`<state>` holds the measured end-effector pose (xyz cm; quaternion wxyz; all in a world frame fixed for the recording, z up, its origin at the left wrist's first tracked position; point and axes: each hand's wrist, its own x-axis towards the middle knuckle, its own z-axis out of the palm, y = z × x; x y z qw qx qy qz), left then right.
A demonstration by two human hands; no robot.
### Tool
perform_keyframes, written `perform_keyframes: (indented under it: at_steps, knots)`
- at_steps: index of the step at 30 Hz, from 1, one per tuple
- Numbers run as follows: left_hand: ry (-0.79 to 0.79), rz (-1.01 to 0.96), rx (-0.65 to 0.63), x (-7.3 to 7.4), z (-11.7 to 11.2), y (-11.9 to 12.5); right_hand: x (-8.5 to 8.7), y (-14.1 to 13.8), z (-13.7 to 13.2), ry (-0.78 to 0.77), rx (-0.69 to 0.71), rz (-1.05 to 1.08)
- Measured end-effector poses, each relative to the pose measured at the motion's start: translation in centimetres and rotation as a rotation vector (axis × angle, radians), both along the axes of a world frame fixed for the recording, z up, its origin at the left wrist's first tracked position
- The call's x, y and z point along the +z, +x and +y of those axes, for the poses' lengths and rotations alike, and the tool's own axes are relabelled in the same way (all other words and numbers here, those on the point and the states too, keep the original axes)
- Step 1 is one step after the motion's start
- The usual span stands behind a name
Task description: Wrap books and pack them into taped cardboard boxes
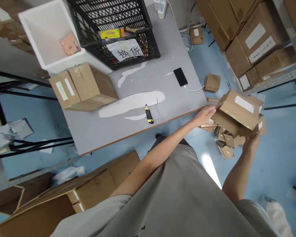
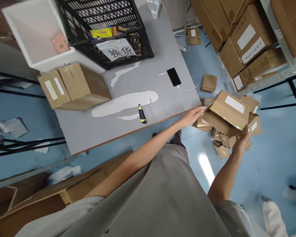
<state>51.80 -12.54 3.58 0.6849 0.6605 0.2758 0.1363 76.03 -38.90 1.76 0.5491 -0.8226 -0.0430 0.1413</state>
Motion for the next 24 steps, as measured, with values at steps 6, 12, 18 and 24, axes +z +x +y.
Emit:
perform_keyframes:
  at_steps: [6, 12, 18, 24]
  knots:
    - [-0.127, 0.221, 0.325, -4.3, -0.9, -10.9, -9.0, -6.7, 2.0, -0.122, 0.017, 0.261]
    - [-0.280, 0.243, 0.727, -4.7, -2.3, -21.2, -10.8, -17.0, 12.1, -0.050, 0.424, 0.500]
    - [-0.363, 0.083, 0.995, -2.2, -3.0, -28.4, -6.7, -27.3, 20.1, 0.012, 0.798, 0.594]
    - [-0.406, -0.045, 1.258, -0.3, -3.2, -37.8, -1.5, -37.1, 24.6, 0.037, 1.077, 0.540]
